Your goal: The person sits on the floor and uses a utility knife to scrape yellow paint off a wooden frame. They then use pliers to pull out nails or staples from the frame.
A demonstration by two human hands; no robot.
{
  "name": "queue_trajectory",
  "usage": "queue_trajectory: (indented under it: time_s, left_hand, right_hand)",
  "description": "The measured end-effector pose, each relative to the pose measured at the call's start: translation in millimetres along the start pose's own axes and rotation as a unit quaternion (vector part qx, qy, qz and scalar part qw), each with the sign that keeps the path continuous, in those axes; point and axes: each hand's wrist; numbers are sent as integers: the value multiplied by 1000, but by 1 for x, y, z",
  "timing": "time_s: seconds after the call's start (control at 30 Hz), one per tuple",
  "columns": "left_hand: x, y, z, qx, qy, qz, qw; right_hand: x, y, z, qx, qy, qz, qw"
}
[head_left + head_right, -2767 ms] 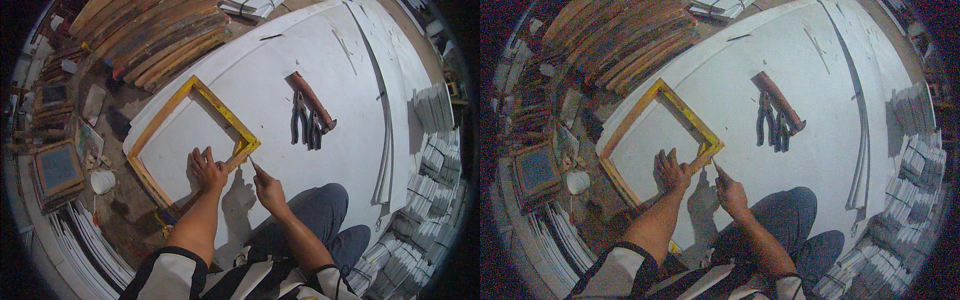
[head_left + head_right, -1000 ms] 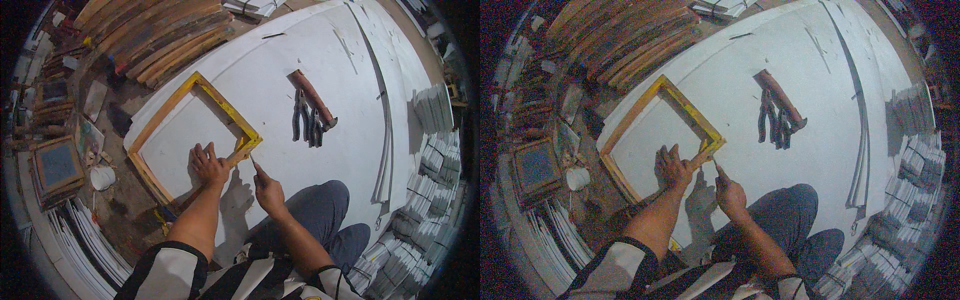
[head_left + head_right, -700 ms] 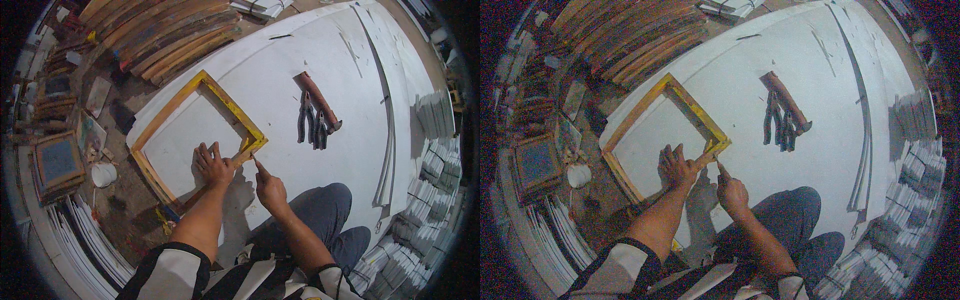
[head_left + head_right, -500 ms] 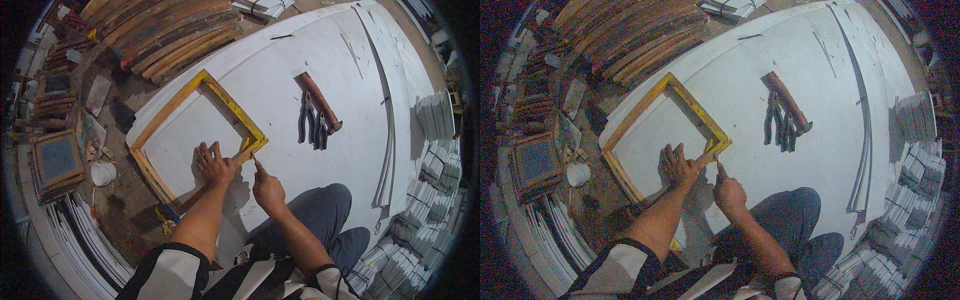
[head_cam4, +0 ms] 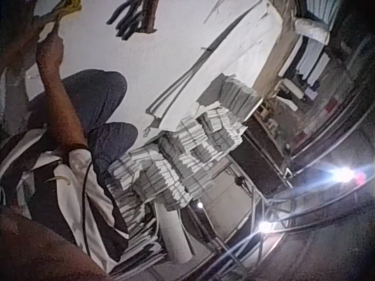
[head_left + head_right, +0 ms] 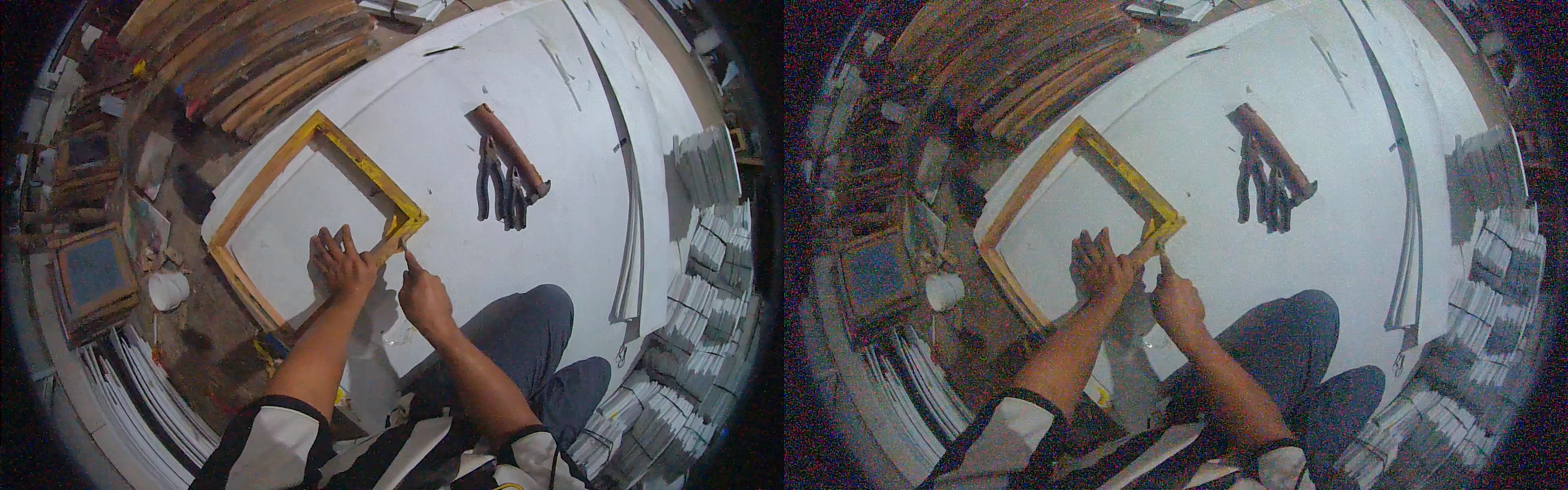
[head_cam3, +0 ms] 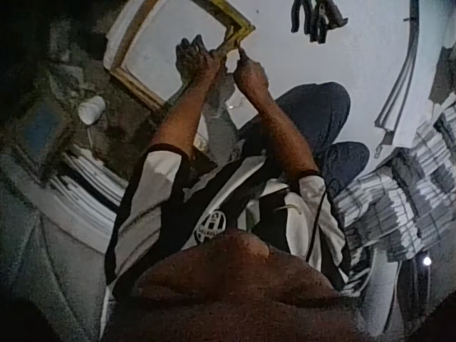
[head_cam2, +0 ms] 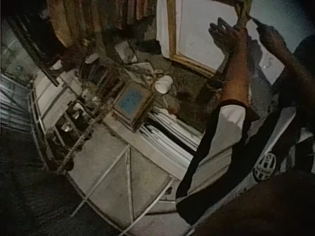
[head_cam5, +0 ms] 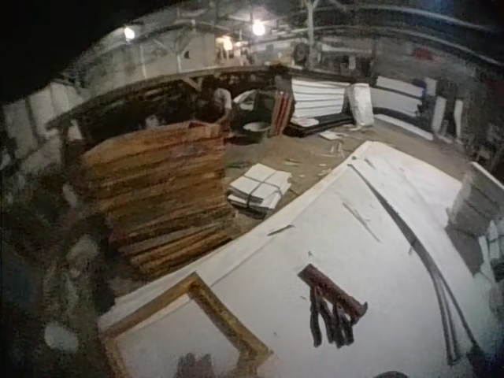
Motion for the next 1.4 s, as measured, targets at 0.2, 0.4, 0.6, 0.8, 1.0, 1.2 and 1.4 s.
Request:
queue_trajectory:
  time_s: [0.2,0.4,0.6,0.8,1.0,1.2,1.4]
  left_hand:
    - [3,2,4,-4,7,10,1000]
    - [4,11,6,-39,34,-24,998]
    - [2,0,0,-29,33,6,999]
    - [4,3,2,-53,31,-4,998]
    - [3,6,3,-48,22,8,999]
    - [5,3,6,-56,30,11,998]
    - [2,1,4,-49,32,18,998]
  right_hand:
    - [10,-21,25,200,-43,-22,979]
    - [4,-20,31,-24,35,28,999]
    - [28,-9,74,735,-168,-262,602]
    - [18,-19,70,742,-222,-246,583]
    - [-11,-25,56,161,65,-2,985]
    - [-7,-13,34,63,19,-31,997]
    - [-9,-2,17,17,7,-49,999]
Point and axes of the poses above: each hand's wrist, its own x-axis towards the middle knuckle, its own y-axis out of the back of the hand, z = x × y, and after that the axes turned 4 degrees about -x, right-handed
